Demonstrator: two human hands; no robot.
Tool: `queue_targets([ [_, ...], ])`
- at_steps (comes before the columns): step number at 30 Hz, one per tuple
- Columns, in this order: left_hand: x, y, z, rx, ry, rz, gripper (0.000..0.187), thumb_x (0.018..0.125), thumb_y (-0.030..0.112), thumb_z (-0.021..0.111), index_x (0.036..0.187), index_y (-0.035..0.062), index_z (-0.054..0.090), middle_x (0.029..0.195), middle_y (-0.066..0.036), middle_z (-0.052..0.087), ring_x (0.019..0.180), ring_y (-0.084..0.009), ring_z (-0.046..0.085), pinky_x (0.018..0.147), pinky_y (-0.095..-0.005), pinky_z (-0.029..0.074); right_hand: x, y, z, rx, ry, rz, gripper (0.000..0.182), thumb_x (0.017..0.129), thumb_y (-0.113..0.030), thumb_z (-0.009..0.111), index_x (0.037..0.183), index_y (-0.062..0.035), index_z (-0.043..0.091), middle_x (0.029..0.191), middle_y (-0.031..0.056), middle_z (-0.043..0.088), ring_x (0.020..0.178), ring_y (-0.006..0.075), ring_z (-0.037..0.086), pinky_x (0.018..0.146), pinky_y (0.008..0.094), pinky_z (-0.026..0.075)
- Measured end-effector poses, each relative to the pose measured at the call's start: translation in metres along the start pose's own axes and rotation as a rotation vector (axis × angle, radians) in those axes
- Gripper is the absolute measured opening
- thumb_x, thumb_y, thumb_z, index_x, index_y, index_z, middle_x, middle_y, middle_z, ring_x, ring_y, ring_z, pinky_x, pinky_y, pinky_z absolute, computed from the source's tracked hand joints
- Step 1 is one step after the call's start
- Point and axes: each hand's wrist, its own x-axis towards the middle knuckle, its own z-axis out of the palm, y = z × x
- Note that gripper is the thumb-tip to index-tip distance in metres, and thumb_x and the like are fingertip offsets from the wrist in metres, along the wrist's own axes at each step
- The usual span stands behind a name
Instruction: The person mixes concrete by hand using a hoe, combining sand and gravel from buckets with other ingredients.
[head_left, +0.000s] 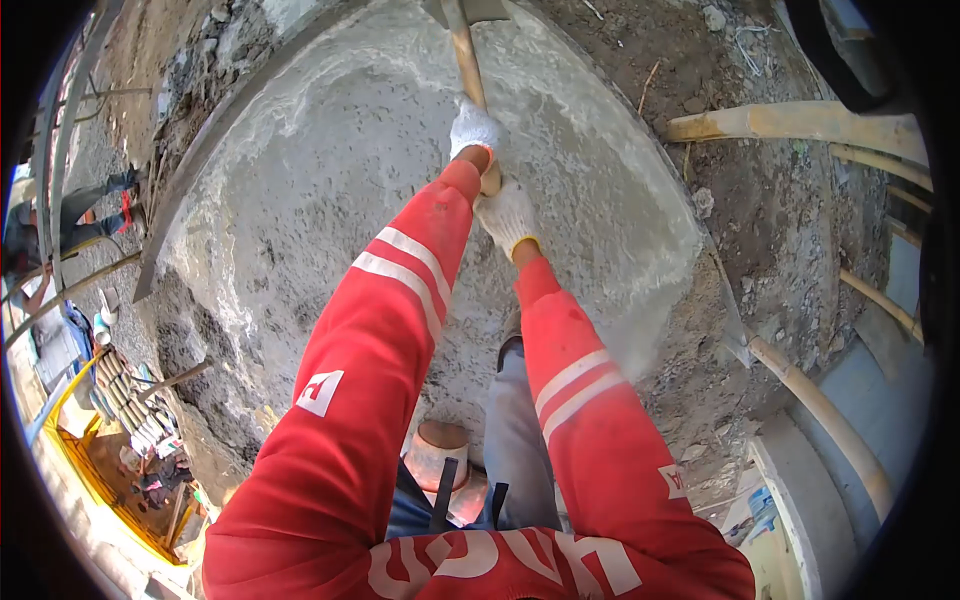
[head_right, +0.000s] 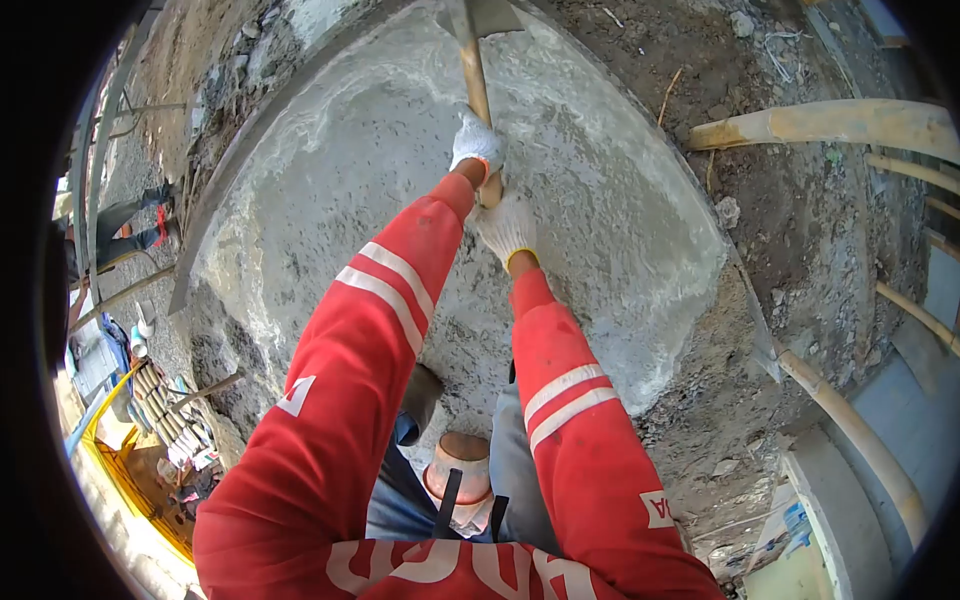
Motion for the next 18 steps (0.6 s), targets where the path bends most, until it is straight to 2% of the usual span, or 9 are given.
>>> queue_targets([
  [1,0.016,-0.021,0.029,0.094,-0.152,-0.072,0.08,0.088,0.026,0.062,0.153,-0.0035,0.025,0.123,-0.031,0.064,0.113,-0.0442,0.065,0.094,-0.0488,0.054,-0.01,0.012,0.013,0.085,0.008,0.224,0.043,0.082,-0.037,0.071,0.106,-0.0015,0.067,0.094,0.025,0.072,0.084,0.0433,0.07,0.068,0.0501,0.056],
  [4,0.01,-0.041,0.052,0.072,-0.155,-0.173,0.083,0.09,0.03,0.061,0.155,-0.0036,0.023,0.125,-0.028,0.065,0.116,-0.0428,0.064,0.097,-0.0471,0.054,-0.029,0.022,0.018,0.033,-0.027,0.283,0.046,0.081,-0.04,0.071,0.105,-0.0013,0.068,0.098,0.0253,0.072,0.088,0.0427,0.071,0.072,0.0494,0.057],
  [5,0.018,-0.053,0.049,0.071,-0.158,-0.173,0.083,0.09,0.03,0.061,0.155,-0.0036,0.023,0.125,-0.028,0.065,0.116,-0.0428,0.064,0.097,-0.0471,0.054,-0.03,0.016,0.021,0.029,-0.141,0.3,0.046,0.08,-0.041,0.072,0.106,-0.003,0.069,0.097,0.0245,0.072,0.09,0.0419,0.071,0.075,0.0498,0.057],
  [7,0.043,-0.072,0.042,0.104,-0.148,-0.092,0.066,0.093,0.026,0.059,0.144,-0.005,0.034,0.125,-0.03,0.063,0.114,-0.0418,0.066,0.092,-0.046,0.055,-0.034,-0.008,0.046,0.009,-0.07,0.331,0.045,0.08,-0.041,0.072,0.105,-0.0035,0.069,0.097,0.0238,0.073,0.091,0.041,0.071,0.076,0.0501,0.057],
  [8,0.052,-0.075,0.03,0.081,-0.149,-0.084,0.066,0.093,0.026,0.059,0.144,-0.005,0.034,0.125,-0.03,0.063,0.114,-0.0418,0.066,0.092,-0.046,0.055,-0.035,-0.018,0.062,-0.012,-0.01,0.352,0.044,0.08,-0.041,0.073,0.104,-0.004,0.069,0.097,0.0231,0.073,0.091,0.0402,0.071,0.077,0.0504,0.057],
  [10,0.068,-0.08,0.016,0.08,-0.195,0.016,0.071,0.091,0.033,0.064,0.142,-0.0059,0.036,0.125,-0.029,0.063,0.113,-0.0398,0.067,0.093,-0.0444,0.055,-0.038,-0.013,0.085,-0.072,0.085,0.325,0.047,0.077,-0.041,0.075,0.105,-0.004,0.067,0.095,0.0219,0.073,0.089,0.0399,0.072,0.075,0.05,0.057],
  [12,0.07,-0.097,0.027,-0.012,-0.192,-0.037,0.074,0.087,0.034,0.069,0.14,-0.0065,0.038,0.124,-0.029,0.064,0.113,-0.039,0.067,0.094,-0.0439,0.055,-0.053,-0.005,0.098,-0.117,0.092,0.264,0.05,0.075,-0.04,0.076,0.107,-0.0036,0.064,0.094,0.0213,0.072,0.086,0.0406,0.071,0.074,0.0503,0.057],
  [15,0.043,-0.103,0.004,-0.084,-0.169,-0.061,0.067,0.082,0.024,0.069,0.136,-0.0046,0.043,0.125,-0.028,0.064,0.115,-0.0415,0.065,0.095,-0.045,0.055,-0.078,-0.008,0.121,-0.161,0.138,0.231,0.052,0.074,-0.039,0.077,0.109,-0.0032,0.062,0.092,0.022,0.072,0.084,0.0419,0.07,0.071,0.0509,0.056],
  [18,0.019,-0.122,-0.017,-0.055,-0.223,-0.048,0.065,0.082,0.021,0.068,0.136,-0.0045,0.043,0.124,-0.03,0.064,0.116,-0.0423,0.064,0.095,-0.0456,0.055,-0.112,-0.038,0.138,-0.142,0.178,0.27,0.051,0.074,-0.039,0.078,0.107,-0.0026,0.062,0.091,0.0229,0.071,0.082,0.0433,0.069,0.069,0.0519,0.055],
])
